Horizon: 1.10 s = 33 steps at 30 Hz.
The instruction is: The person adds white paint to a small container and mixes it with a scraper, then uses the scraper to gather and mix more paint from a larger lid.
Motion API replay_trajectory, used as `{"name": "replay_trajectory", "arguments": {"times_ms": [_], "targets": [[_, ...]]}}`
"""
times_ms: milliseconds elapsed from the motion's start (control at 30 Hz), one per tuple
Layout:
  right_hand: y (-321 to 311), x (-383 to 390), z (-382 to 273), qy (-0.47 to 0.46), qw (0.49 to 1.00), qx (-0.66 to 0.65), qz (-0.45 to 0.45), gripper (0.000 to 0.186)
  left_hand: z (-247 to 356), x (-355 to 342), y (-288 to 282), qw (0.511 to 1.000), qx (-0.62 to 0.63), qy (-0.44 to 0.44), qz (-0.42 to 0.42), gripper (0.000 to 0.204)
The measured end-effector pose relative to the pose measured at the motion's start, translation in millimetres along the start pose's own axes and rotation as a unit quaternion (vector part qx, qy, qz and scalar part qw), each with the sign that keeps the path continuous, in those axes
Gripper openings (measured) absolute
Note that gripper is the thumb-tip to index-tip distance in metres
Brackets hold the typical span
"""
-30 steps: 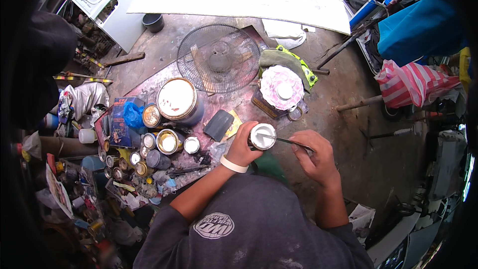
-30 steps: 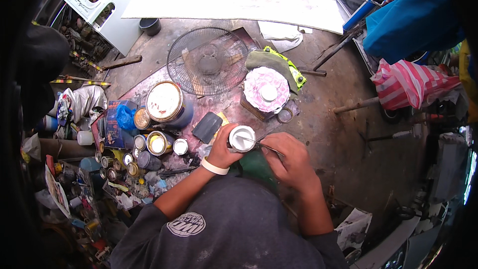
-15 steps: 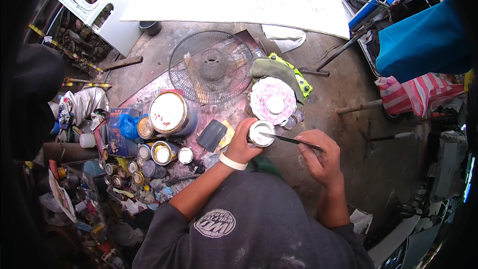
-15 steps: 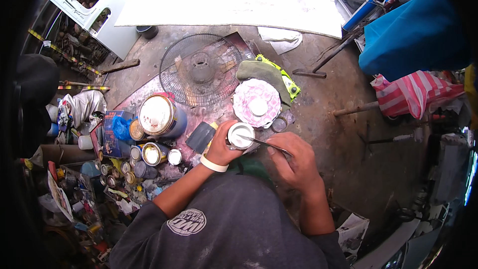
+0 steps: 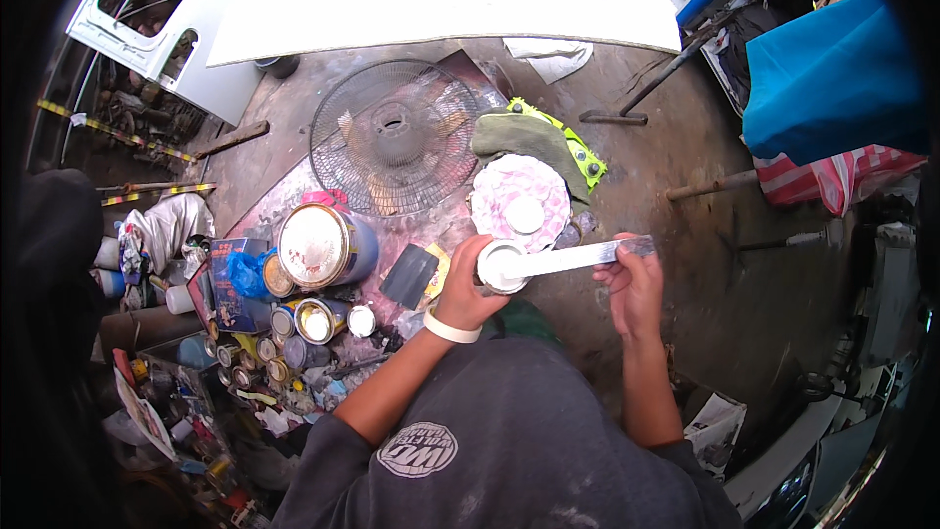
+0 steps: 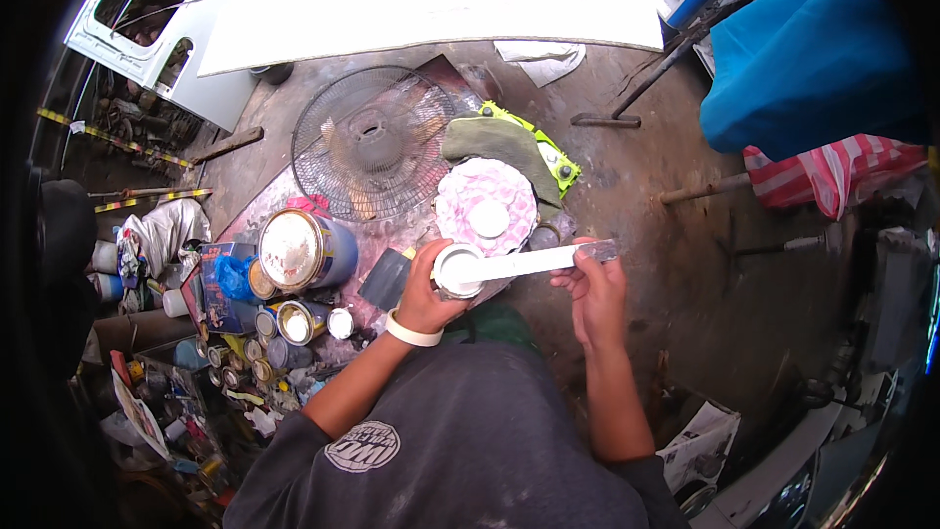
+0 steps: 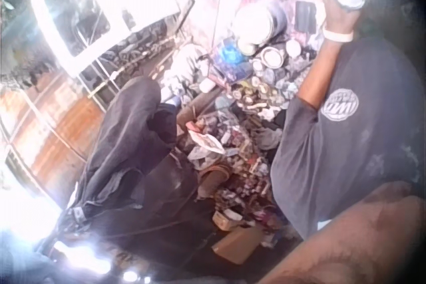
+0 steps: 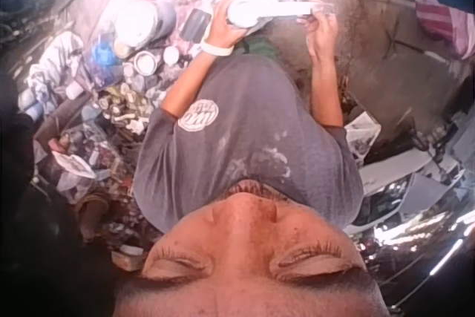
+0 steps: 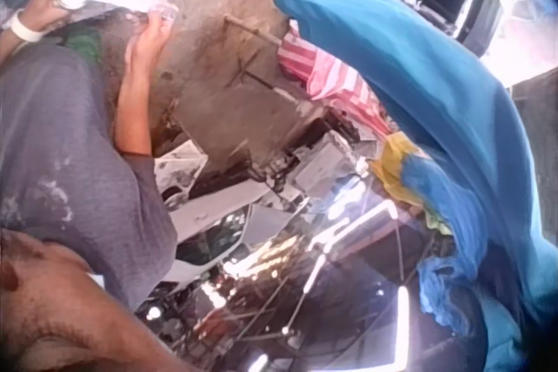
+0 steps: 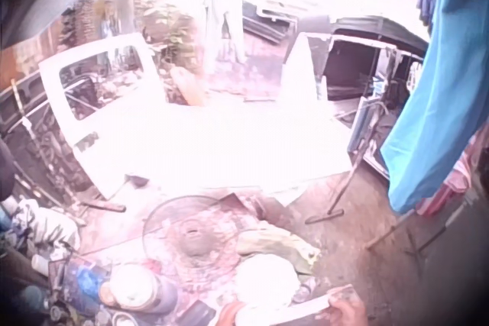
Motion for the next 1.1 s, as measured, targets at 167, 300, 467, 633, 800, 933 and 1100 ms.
{"name": "replay_trajectory", "arguments": {"times_ms": [167,300,467,633,800,933,1100], "targets": [[-15,-10,20,0.078,0.993,-0.073,0.043,0.021,1,-4,4,1.0,0.015,-0.017,0.002,0.086],[-21,-13,19,0.065,0.994,-0.085,0.025,0.019,6,-5,5,1.0,-0.01,-0.013,-0.001,0.086],[-17,-12,6,0.048,0.997,-0.053,0.016,0.017,8,-5,7,1.0,-0.006,-0.004,0.006,0.088],[-23,-19,2,0.04,0.997,-0.06,0.012,0.017,7,-4,10,1.0,0.002,-0.014,0.0,0.089],[-35,-31,-6,0.013,0.998,-0.06,0.012,0.017,4,-4,9,1.0,0.012,-0.004,0.013,0.088],[-38,-36,-14,-0.014,0.998,-0.054,0.034,0.017,2,-3,3,1.0,0.005,-0.01,0.0,0.09],[-42,-42,-17,-0.032,0.999,-0.026,0.026,0.017,-2,-2,-2,1.0,0.001,-0.01,0.015,0.089]]}}
Point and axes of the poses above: each hand's wrist, its own x-axis away from the middle knuckle, its own y-axis out of the palm, z = x × y, the point moved 3 cm from there along -x, towards the middle knuckle, and after that the axes turned 4 degrees about -y, right-handed, at the moved point
